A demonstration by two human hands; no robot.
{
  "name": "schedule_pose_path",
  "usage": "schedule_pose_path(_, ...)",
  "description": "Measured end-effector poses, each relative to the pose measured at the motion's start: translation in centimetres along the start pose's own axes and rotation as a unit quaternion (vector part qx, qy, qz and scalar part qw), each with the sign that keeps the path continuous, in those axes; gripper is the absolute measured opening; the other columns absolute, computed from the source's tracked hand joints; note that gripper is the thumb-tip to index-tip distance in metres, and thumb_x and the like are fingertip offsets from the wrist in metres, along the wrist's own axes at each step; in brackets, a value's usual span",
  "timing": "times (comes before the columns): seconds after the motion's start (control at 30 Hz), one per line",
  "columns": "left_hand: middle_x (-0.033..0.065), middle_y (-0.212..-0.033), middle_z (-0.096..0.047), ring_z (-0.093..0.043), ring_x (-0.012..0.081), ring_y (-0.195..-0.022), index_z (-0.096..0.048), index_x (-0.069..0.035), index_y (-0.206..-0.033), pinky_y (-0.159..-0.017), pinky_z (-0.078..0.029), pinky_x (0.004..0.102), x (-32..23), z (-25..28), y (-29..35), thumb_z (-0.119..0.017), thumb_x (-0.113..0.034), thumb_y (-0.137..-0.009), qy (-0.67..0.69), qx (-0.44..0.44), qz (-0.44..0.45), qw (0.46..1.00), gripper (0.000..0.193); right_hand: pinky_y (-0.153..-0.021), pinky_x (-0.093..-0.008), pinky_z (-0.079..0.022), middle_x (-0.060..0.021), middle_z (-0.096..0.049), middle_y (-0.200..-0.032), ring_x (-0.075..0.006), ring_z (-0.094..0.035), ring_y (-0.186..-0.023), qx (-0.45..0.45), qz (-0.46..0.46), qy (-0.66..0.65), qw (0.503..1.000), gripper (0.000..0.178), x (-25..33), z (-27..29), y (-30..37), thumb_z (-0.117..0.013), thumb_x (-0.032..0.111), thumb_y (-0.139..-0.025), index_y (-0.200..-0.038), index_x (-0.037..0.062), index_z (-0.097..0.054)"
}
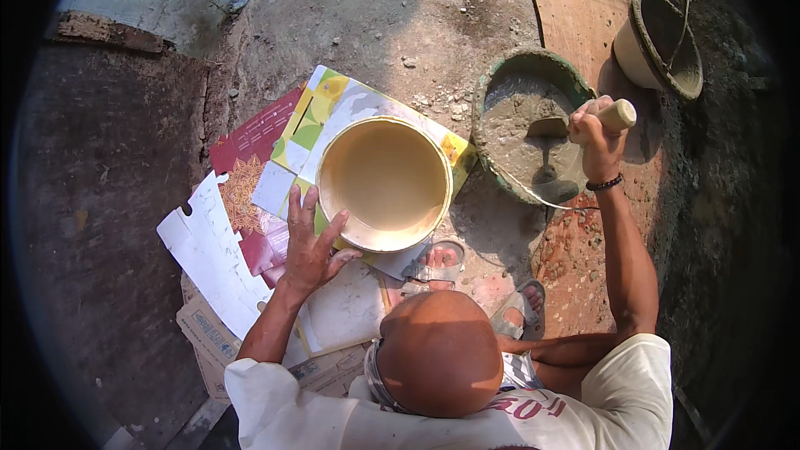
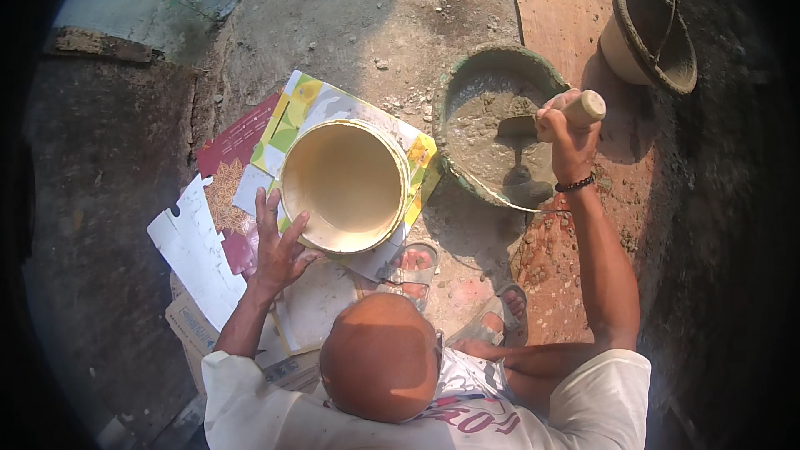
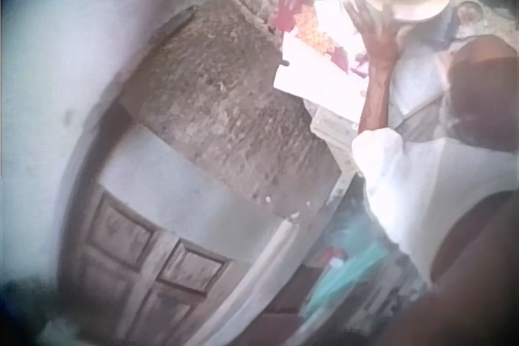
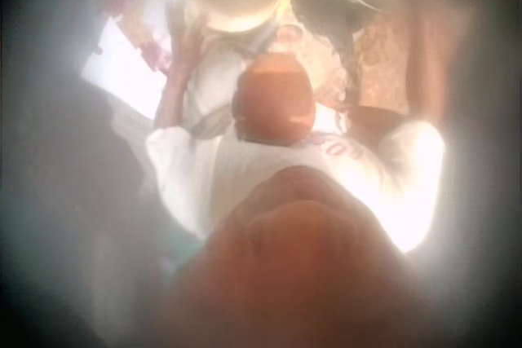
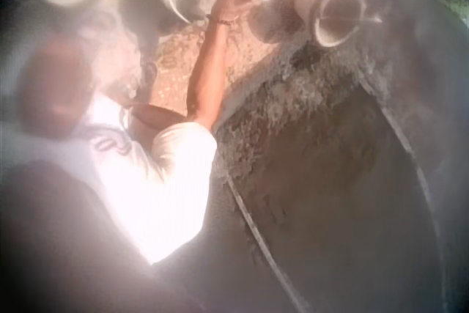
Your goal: The person scoops wet cement from a bucket using a trowel and applies it to a vertical wall surface. They repeatedly transfer cement from the bucket to the wall, smoothing the surface as they work.
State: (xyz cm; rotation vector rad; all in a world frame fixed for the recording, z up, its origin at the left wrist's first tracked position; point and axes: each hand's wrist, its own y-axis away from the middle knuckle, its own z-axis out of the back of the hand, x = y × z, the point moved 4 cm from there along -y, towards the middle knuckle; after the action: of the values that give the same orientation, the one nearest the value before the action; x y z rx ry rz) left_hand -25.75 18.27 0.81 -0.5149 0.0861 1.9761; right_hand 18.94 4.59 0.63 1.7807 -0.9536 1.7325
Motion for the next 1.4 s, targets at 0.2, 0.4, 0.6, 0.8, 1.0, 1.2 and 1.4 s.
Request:
schedule_pose_path(0.2,0.0212,-0.155,-0.019,-0.014,0.0446,-0.143,-0.062,-0.012,-0.115,-0.112,-0.018,0.0618,0.8,0.8,-2.6,-0.075,-0.045,-0.072,-0.049,0.062,-0.106,0.991,0.056,-0.056,-0.0251,-0.046,-0.0025,-0.059,-0.069,-0.0098,-0.056,-0.060,0.002,0.051,0.072,0.996,0.009,5.0,-2.7,-1.5,-0.064,0.002,-0.075,-0.074,0.0031,-0.056)
schedule_pose_path(0.4,0.0218,-0.155,-0.017,-0.015,0.0475,-0.142,-0.044,-0.014,-0.138,-0.112,-0.020,0.0610,0.9,0.7,-3.3,-0.068,-0.054,-0.080,0.023,0.027,-0.095,0.995,0.074,-0.061,-0.0260,-0.047,-0.0018,-0.054,-0.074,-0.0104,-0.055,-0.066,0.049,-0.053,0.128,0.989,0.018,-1.0,-1.4,-0.8,-0.063,-0.002,-0.075,-0.082,0.0065,-0.050)
schedule_pose_path(0.6,0.0244,-0.149,-0.027,-0.049,0.0317,-0.125,-0.021,-0.005,-0.149,-0.101,-0.043,0.0417,1.7,0.8,-3.2,-0.062,-0.031,-0.090,0.345,-0.021,0.305,0.887,0.076,-0.058,-0.0269,-0.048,-0.0022,-0.057,-0.070,-0.0106,-0.057,-0.062,-0.001,0.016,0.043,0.999,0.013,1.9,-2.3,-0.2,-0.067,0.003,-0.073,-0.078,0.0021,-0.055)
schedule_pose_path(0.8,0.0212,-0.136,-0.046,-0.054,0.0264,-0.115,-0.030,0.000,-0.145,-0.096,-0.045,0.0355,2.8,-0.6,-3.8,-0.060,-0.026,-0.089,0.377,0.043,0.349,0.857,0.068,-0.058,-0.0255,-0.046,-0.0007,-0.060,-0.067,-0.0087,-0.057,-0.064,-0.009,0.014,0.120,0.993,0.014,5.8,-2.4,-1.8,-0.070,0.005,-0.071,-0.068,0.0039,-0.056)
schedule_pose_path(1.0,0.0185,-0.133,-0.048,-0.048,0.0264,-0.123,-0.031,-0.001,-0.143,-0.105,-0.038,0.0379,2.4,-1.3,-5.6,-0.054,-0.006,-0.083,0.443,0.055,0.354,0.822,0.064,-0.068,-0.0311,-0.050,-0.0069,-0.062,-0.081,-0.0170,-0.062,-0.075,0.007,-0.150,0.107,0.983,0.028,-3.3,2.0,-1.5,-0.073,0.014,-0.075,-0.094,0.0029,-0.056)
schedule_pose_path(1.2,0.0172,-0.129,-0.052,-0.053,0.0248,-0.117,-0.033,-0.002,-0.143,-0.097,-0.044,0.0357,2.4,-1.5,-5.3,-0.046,0.003,-0.076,0.456,0.022,0.375,0.807,0.068,-0.086,-0.0357,-0.048,-0.0108,-0.055,-0.109,-0.0197,-0.054,-0.098,-0.126,0.194,0.379,0.896,0.061,8.8,-0.3,-1.1,-0.074,0.021,-0.082,-0.133,0.0034,-0.046)
schedule_pose_path(1.4,0.0150,-0.113,-0.059,-0.063,0.0170,-0.081,-0.034,-0.005,-0.144,-0.057,-0.051,0.0260,1.0,-0.5,-7.1,-0.043,0.005,-0.071,0.433,0.046,0.412,0.800,0.074,-0.086,-0.0438,-0.047,-0.0186,-0.052,-0.118,-0.0357,-0.057,-0.093,0.444,0.162,0.339,0.813,0.048,7.5,-11.9,11.2,-0.066,0.007,-0.077,-0.123,0.0053,-0.053)
